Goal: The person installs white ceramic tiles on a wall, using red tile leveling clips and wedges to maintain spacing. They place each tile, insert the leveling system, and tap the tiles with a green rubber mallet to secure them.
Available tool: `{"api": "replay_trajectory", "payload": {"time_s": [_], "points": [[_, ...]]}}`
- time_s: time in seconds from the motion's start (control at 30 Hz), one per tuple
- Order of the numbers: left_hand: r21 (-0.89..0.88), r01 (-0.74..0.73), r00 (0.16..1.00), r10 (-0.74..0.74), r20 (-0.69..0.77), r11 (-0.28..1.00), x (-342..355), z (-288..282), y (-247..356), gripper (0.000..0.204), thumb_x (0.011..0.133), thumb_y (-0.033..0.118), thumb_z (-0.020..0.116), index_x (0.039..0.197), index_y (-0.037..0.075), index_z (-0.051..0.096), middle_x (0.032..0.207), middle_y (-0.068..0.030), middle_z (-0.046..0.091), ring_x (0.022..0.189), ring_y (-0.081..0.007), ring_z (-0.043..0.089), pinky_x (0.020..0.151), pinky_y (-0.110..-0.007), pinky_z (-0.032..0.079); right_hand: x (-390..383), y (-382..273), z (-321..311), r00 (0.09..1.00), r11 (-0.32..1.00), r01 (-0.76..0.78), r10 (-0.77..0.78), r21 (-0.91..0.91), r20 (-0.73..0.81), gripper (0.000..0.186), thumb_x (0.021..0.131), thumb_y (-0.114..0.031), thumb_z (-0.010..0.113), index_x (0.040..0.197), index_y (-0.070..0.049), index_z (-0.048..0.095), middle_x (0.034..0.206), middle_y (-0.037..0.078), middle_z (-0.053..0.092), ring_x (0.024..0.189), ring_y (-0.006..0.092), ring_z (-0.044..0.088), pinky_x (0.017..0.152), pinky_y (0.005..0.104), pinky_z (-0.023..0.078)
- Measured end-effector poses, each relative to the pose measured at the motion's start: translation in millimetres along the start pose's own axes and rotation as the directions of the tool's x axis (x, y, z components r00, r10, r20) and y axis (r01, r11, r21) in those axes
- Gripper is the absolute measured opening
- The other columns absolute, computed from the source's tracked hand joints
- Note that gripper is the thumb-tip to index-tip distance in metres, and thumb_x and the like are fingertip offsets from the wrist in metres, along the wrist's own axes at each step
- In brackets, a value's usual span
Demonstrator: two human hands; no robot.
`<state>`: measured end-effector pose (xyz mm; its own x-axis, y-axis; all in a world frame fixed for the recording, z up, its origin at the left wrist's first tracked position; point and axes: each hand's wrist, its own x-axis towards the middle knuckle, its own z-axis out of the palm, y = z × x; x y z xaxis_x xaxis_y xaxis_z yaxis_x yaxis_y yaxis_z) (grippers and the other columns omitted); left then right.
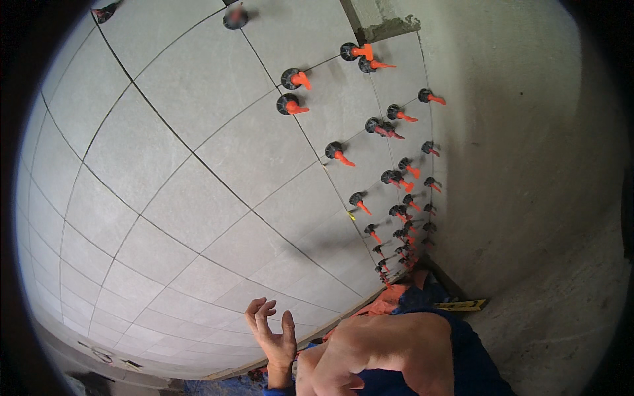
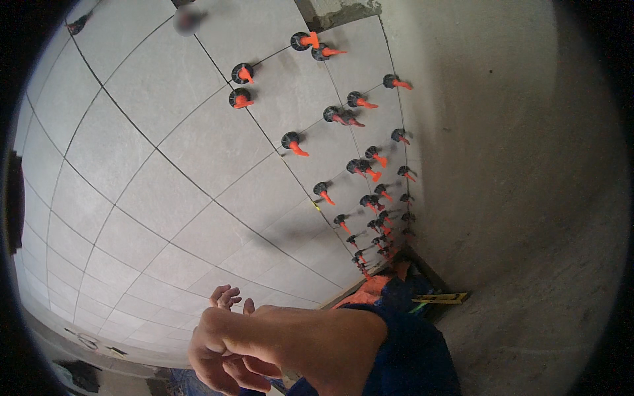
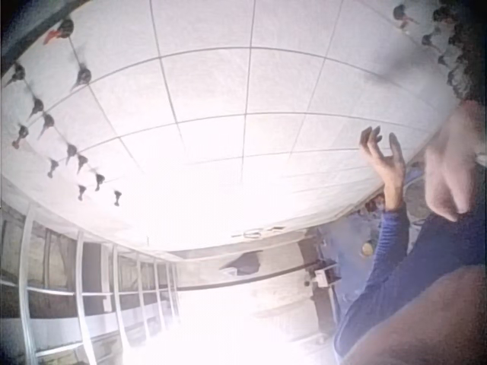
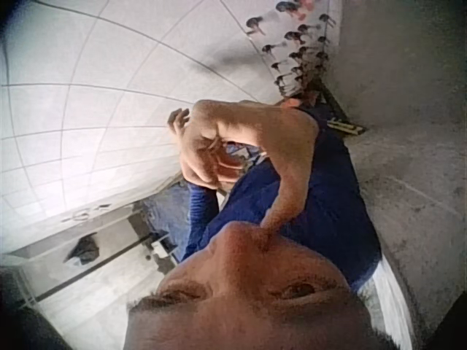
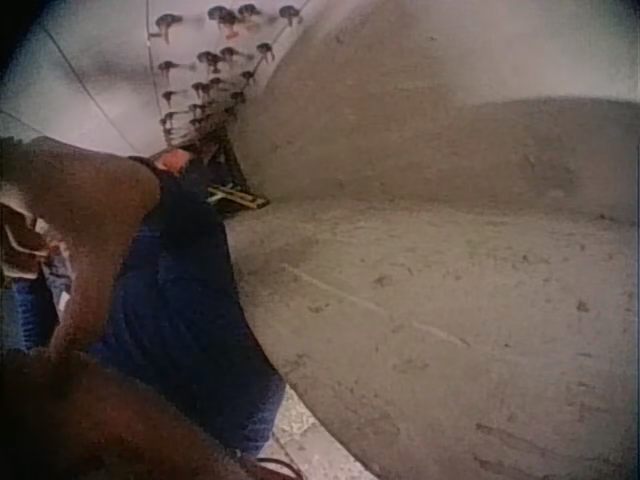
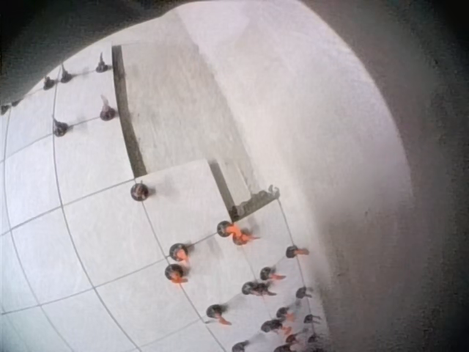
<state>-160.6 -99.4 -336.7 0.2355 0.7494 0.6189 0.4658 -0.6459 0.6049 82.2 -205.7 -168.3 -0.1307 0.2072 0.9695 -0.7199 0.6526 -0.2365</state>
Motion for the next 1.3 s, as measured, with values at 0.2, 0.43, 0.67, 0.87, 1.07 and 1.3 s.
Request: {"api": "replay_trajectory", "payload": {"time_s": [0.2, 0.43, 0.67, 0.87, 1.07, 1.3], "points": [[0.029, 0.001, 0.999, -0.002, 0.046, 1.0, 2, 4, 10, 0.037, 0.087, -0.001, 0.076, 0.122, 0.004, 0.065, 0.131, -0.0179, 0.056, 0.116, -0.0315, 0.058, 0.09, -0.041, 0.054, 1, 9, 3, 0.997, 0.999, 0.023, -0.025, -0.034, -0.068, 0.066, 0.077, -0.027, 0.097, 0.118, -0.002, 0.052, 0.091, 0.006, 0.061, 0.066, 0.0075, 0.053, 0.051, 0.0212, 0.042], [-0.023, -0.213, 0.977, 0.213, 0.026, 0.977, 67, 17, 49, 0.027, 0.086, -0.006, 0.076, 0.111, 0.002, 0.071, 0.114, -0.0185, 0.065, 0.107, -0.0342, 0.065, 0.092, -0.042, 0.053, -6, -39, -11, 0.827, 0.704, -0.522, 0.277, -0.482, -0.489, 0.035, 0.08, -0.007, 0.091, 0.103, -0.001, 0.065, 0.09, 0.009, 0.066, 0.072, 0.0098, 0.057, 0.06, 0.0264, 0.048], [0.215, -0.698, 0.696, 0.718, -0.017, 0.683, 227, 5, 120, 0.026, 0.082, 0.002, 0.083, 0.106, 0.006, 0.073, 0.103, -0.0101, 0.067, 0.093, -0.0303, 0.061, 0.079, -0.041, 0.049, 1, -27, -44, 0.776, 0.186, -0.611, -0.05, -0.77, -0.628, 0.026, 0.094, -0.02, 0.084, 0.093, -0.001, 0.067, 0.077, 0.006, 0.066, 0.062, 0.0075, 0.059, 0.054, 0.0247, 0.047], [0.319, -0.897, 0.363, 0.921, 0.143, 0.305, 338, 26, 190, 0.027, 0.083, 0.015, 0.083, 0.109, 0.007, 0.076, 0.102, -0.0053, 0.067, 0.095, -0.0257, 0.061, 0.085, -0.039, 0.049, 56, -27, -129, 0.818, -0.222, -0.557, -0.315, -0.8, -0.482, 0.032, 0.1, -0.03, 0.077, 0.096, -0.001, 0.066, 0.08, 0.012, 0.069, 0.066, 0.0247, 0.066, 0.063, 0.0398, 0.054], [0.368, -0.922, 0.236, 0.926, 0.294, 0.118, 376, 42, 209, 0.032, 0.076, 0.024, 0.084, 0.105, 0.01, 0.078, 0.099, -0.0021, 0.066, 0.098, -0.0219, 0.061, 0.088, -0.038, 0.049, 101, -14, -188, 0.886, -0.579, -0.426, -0.11, -0.696, -0.45, 0.038, 0.102, -0.038, 0.067, 0.095, -0.001, 0.067, 0.09, 0.02, 0.074, 0.081, 0.0402, 0.074, 0.074, 0.0521, 0.058], [0.343, -0.936, 0.185, 0.938, 0.293, 0.077, 384, 51, 208, 0.028, 0.073, 0.023, 0.085, 0.097, 0.009, 0.078, 0.093, -0.0012, 0.064, 0.095, -0.021, 0.06, 0.087, -0.037, 0.048, 109, -12, -186, 0.905, -0.638, -0.361, -0.062, -0.68, -0.421, 0.028, 0.102, -0.027, 0.063, 0.089, -0.002, 0.067, 0.081, 0.021, 0.074, 0.076, 0.0402, 0.075, 0.07, 0.0525, 0.059]]}}
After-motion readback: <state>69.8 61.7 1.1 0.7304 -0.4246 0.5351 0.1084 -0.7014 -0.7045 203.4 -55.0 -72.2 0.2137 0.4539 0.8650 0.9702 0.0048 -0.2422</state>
